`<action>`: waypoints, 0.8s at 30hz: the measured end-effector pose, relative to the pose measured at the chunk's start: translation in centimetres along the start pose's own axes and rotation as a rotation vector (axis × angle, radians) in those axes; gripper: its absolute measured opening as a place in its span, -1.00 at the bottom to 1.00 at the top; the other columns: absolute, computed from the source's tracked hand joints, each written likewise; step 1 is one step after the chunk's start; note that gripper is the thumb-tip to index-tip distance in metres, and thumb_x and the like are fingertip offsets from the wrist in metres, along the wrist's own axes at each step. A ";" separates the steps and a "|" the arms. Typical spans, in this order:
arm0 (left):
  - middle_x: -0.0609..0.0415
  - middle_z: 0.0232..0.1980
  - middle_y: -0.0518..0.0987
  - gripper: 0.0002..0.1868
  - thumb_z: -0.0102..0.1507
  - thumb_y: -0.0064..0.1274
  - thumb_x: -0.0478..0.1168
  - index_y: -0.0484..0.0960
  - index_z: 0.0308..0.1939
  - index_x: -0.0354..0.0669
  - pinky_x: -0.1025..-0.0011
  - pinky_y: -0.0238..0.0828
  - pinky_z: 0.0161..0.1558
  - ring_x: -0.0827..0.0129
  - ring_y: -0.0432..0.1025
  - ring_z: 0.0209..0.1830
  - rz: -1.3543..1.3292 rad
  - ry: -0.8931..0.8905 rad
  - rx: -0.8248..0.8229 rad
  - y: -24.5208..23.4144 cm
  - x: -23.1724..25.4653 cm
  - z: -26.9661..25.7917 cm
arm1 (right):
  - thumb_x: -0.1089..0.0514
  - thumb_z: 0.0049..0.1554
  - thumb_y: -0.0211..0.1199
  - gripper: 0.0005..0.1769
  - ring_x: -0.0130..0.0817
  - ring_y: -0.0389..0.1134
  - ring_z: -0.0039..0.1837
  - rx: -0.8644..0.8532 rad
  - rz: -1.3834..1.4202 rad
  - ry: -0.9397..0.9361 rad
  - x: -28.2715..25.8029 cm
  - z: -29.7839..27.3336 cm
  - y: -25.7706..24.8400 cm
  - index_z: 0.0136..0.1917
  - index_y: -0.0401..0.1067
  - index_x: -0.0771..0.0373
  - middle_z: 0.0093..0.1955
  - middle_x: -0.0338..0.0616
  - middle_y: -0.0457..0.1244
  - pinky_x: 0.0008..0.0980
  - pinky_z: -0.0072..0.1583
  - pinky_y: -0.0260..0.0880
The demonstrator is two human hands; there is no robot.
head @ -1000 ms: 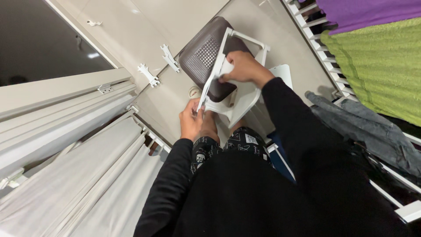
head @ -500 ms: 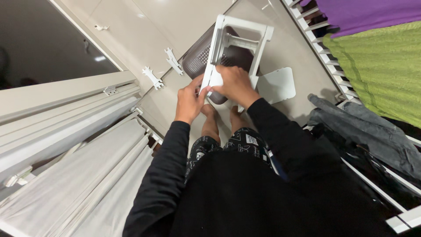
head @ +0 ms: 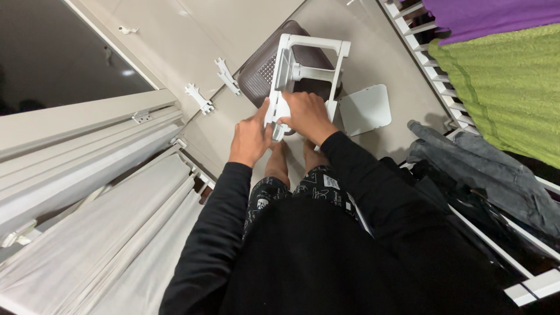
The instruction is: The person assembles a small white plastic stool by hand. They connect multiple white plastic brackets to form the frame, then attach a white seat panel to the assembled frame.
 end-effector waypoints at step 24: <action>-0.08 -0.18 0.71 -0.45 0.14 0.20 -0.40 0.65 0.22 0.06 0.28 0.55 -0.07 0.13 0.64 -0.29 -0.180 -0.275 0.056 0.7 -3.5 0.7 | -0.01 -0.09 0.52 -0.60 0.18 0.41 -0.21 -0.031 -0.018 -0.026 -0.8 -0.4 0.0 -0.15 0.50 0.31 -0.32 0.17 0.35 0.05 -0.13 0.39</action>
Point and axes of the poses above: each hand's wrist, its own z-axis towards the middle knuckle, its own y-axis out of the palm, x = y × z, the point moved 5 cm from there along z, towards the middle knuckle
